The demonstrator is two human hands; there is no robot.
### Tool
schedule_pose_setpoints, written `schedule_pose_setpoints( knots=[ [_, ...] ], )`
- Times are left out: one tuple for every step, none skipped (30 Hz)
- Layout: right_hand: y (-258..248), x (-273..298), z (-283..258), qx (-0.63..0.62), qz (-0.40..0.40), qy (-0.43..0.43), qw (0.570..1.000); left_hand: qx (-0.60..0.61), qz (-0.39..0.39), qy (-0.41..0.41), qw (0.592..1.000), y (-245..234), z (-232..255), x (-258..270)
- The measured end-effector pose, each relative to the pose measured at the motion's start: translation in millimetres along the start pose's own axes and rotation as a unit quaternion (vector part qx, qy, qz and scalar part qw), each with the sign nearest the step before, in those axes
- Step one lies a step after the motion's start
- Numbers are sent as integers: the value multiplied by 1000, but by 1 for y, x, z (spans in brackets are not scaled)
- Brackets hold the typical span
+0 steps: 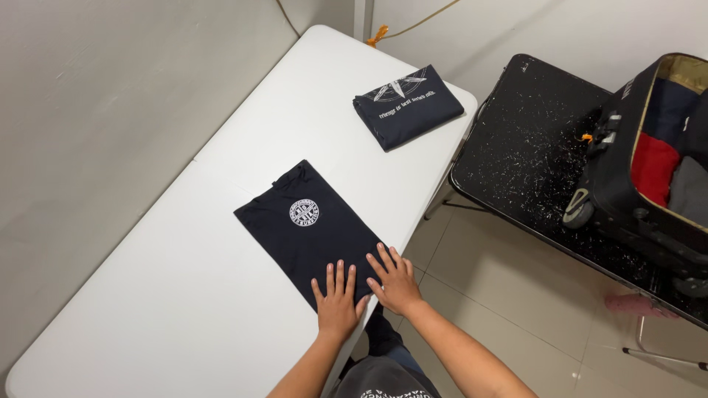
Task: The person folds a black t-shirt on a white table and places it into a suitcase with other clothes.
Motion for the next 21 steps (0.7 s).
schedule_pose_setpoints(
  knots=[
    [0, 3, -1, -4, -14, 10, 1000, -11, -31, 3, 999, 8, -4, -2],
    [-1, 6, -3, -8, -27, 19, 999, -22, -62, 7, 998, 14, -7, -1],
    [-4, 9, -5, -11, -41, 29, 999, -52, -68, 24, 996, 17, -8, 2],
    [-8, 13, -9, -9, -41, 24, 999, -83, -72, 41, 993, 18, -12, 2],
    [-12, 18, -14, -7, -42, 20, 999, -114, -77, 58, 989, 17, -13, 4],
    [-16, 23, -19, -6, -44, 16, 999, -102, -95, 45, 989, 16, -12, 9],
    [-21, 30, -23, -2, -75, 18, 997, -91, -112, 32, 989, 14, -11, 13],
    [-25, 38, -30, 2, -105, 20, 994, -80, -129, 19, 988, 11, -12, 15],
    [-29, 44, -36, 5, -135, 22, 991, -90, -132, 23, 987, 8, -14, 15],
    [-34, 48, -41, 13, -128, 10, 992, -97, -138, 24, 985, 6, -15, 19],
    [-36, 48, -45, 20, -120, -2, 993, -105, -144, 25, 984, 7, -18, 23],
    [-36, 54, -49, 27, -120, -15, 992, -88, -139, 39, 986, 9, -21, 29],
    [-34, 57, -53, 5, -82, -53, 995, -72, -134, 53, 987, 12, -27, 34],
    [-31, 55, -54, -17, -41, -92, 995, -55, -125, 65, 989, 16, -30, 39],
    [-27, 56, -55, -39, -1, -131, 991, -41, -113, 80, 990, 21, -30, 49],
    [-19, 55, -54, -14, -17, -138, 990, -28, -99, 94, 990, 22, -35, 56],
    [-13, 54, -47, 12, -32, -146, 989, -16, -84, 108, 990, 21, -39, 63],
    [-6, 59, -40, 36, -50, -151, 987, 6, -66, 115, 991, 17, -43, 77],
    [-2, 67, -32, 28, -28, -165, 985, 27, -48, 122, 991, 8, -46, 91],
    [-2, 74, -23, 20, -2, -178, 984, 46, -27, 132, 990, -6, -49, 99],
    [-4, 78, -16, 11, 24, -190, 981, 89, -58, 85, 991, -22, -52, 107]
  ],
)
Point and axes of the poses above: each hand's wrist, its own x-axis away from the middle knuckle, its own y-axis out of the palm, z = x × y, the point moved 2 cm from there along -x, towards the middle knuckle, and after that the axes turned 7 degrees about y, right-handed, at the moved point
